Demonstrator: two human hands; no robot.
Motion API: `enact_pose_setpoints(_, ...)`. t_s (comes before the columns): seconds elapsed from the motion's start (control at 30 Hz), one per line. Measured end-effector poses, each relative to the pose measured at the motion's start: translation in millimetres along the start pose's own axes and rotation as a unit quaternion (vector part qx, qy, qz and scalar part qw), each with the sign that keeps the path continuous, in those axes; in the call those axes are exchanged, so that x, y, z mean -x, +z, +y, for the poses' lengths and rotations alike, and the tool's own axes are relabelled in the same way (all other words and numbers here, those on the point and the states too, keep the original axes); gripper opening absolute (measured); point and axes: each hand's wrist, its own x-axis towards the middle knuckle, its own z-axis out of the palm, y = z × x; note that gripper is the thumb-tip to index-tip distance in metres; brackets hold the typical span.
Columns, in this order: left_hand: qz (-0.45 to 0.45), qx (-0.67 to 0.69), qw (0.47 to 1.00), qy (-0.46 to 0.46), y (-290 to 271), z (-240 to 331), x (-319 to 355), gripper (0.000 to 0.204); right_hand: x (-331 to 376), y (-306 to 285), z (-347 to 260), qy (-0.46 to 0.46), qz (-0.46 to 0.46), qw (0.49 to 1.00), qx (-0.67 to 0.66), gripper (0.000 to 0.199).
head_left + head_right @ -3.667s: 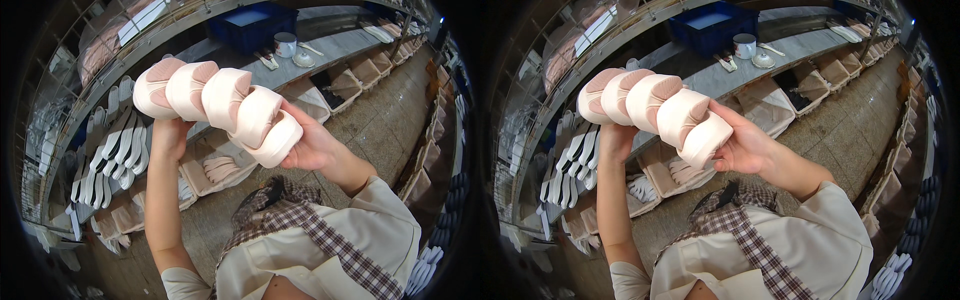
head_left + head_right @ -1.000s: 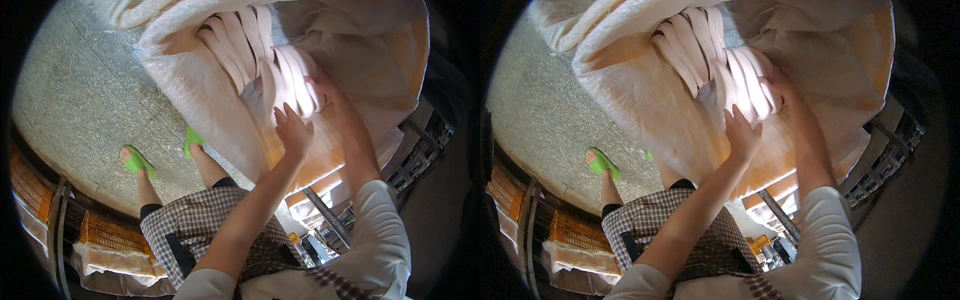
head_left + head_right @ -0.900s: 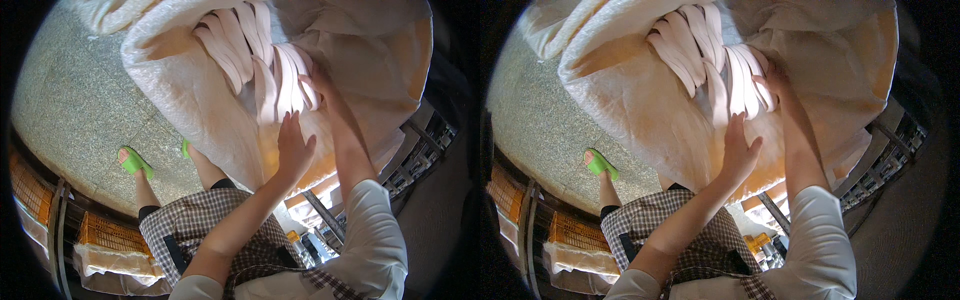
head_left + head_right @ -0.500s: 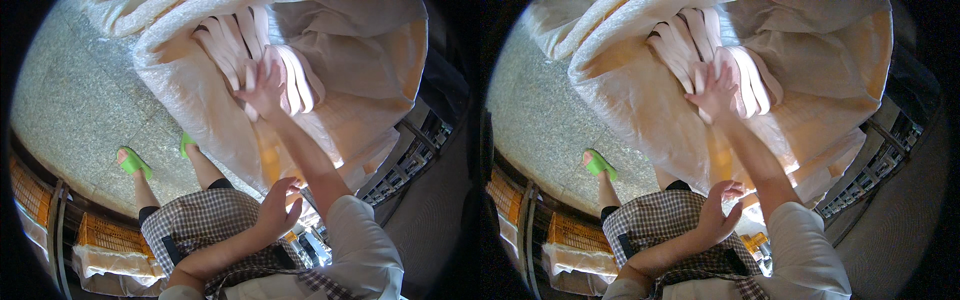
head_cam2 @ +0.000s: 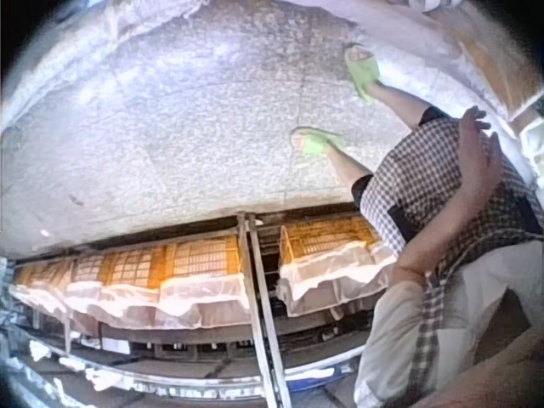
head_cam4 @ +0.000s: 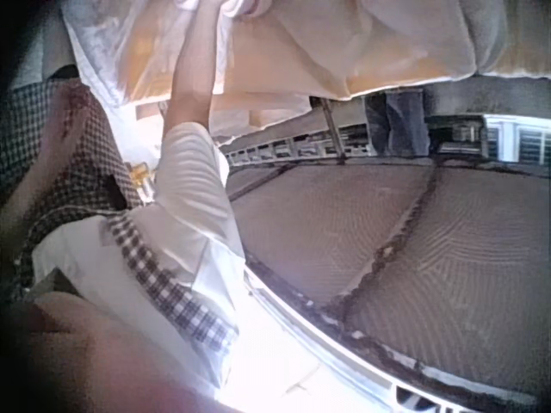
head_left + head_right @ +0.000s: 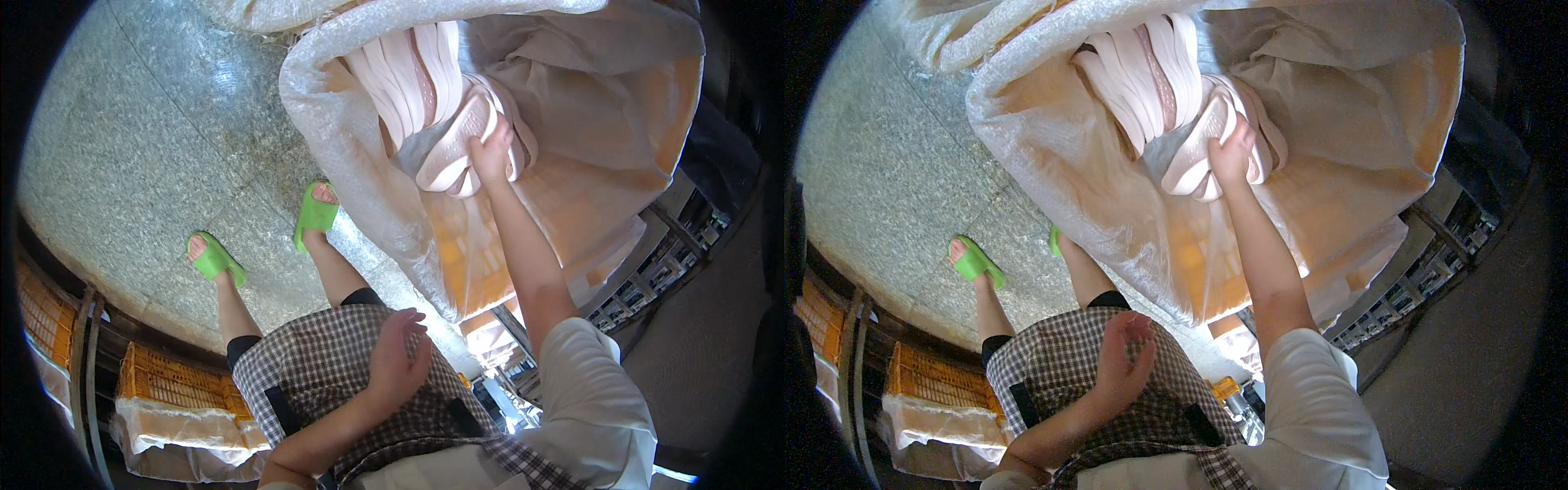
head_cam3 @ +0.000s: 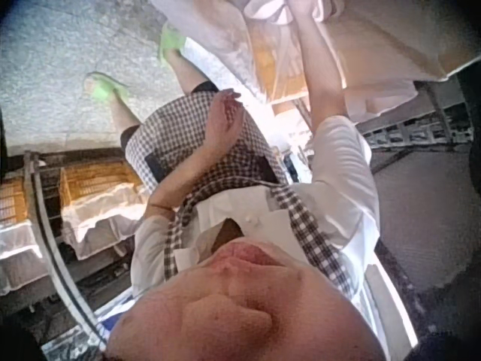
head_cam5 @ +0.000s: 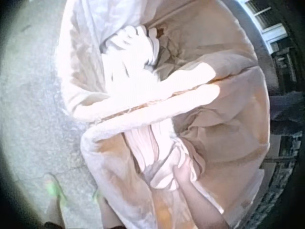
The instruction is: The person picks up pairs of slippers from a shelf, inspects them by turning them over, and places them into fabric bins. The person handles multiple pairs of white and pink slippers, moving them between the shelf and bins.
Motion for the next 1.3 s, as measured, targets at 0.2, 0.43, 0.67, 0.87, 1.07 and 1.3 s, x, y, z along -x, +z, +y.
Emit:
enact_pose_setpoints(0.2,-0.018,-0.01,1.0,0.012,0.8,2.2,-7.0,0.043,-32.4,30.6,-28.2,-0.013,-0.175,0.968,0.178,0.097)
enact_pose_setpoints(0.43,0.006,-0.054,0.998,-0.008,-0.8,-3.0,-8.2,0.038,-27.3,19.8,2.7,-0.2,-0.048,0.955,0.213,0.091)
enact_pose_setpoints(0.67,0.012,-0.04,0.997,-0.071,-12.4,-15.1,-0.8,0.033,-124.9,-41.5,61.6,0.094,-0.04,0.99,0.1,0.067)
enact_pose_setpoints(0.87,-0.061,-0.117,0.985,0.11,21.1,6.5,-13.1,0.03,-165.0,6.7,88.9,0.058,-0.119,0.99,0.048,0.083)
enact_pose_setpoints(1.07,-0.029,-0.127,0.99,0.06,31.5,6.5,-21.8,0.029,-159.6,-108.1,240.8,-0.063,-0.077,0.894,0.437,0.053)
enact_pose_setpoints(1.3,-0.065,-0.144,0.987,0.043,41.5,-1.7,-15.2,0.03,-117.5,-45.9,232.9,0.04,0.009,0.993,0.108,0.052)
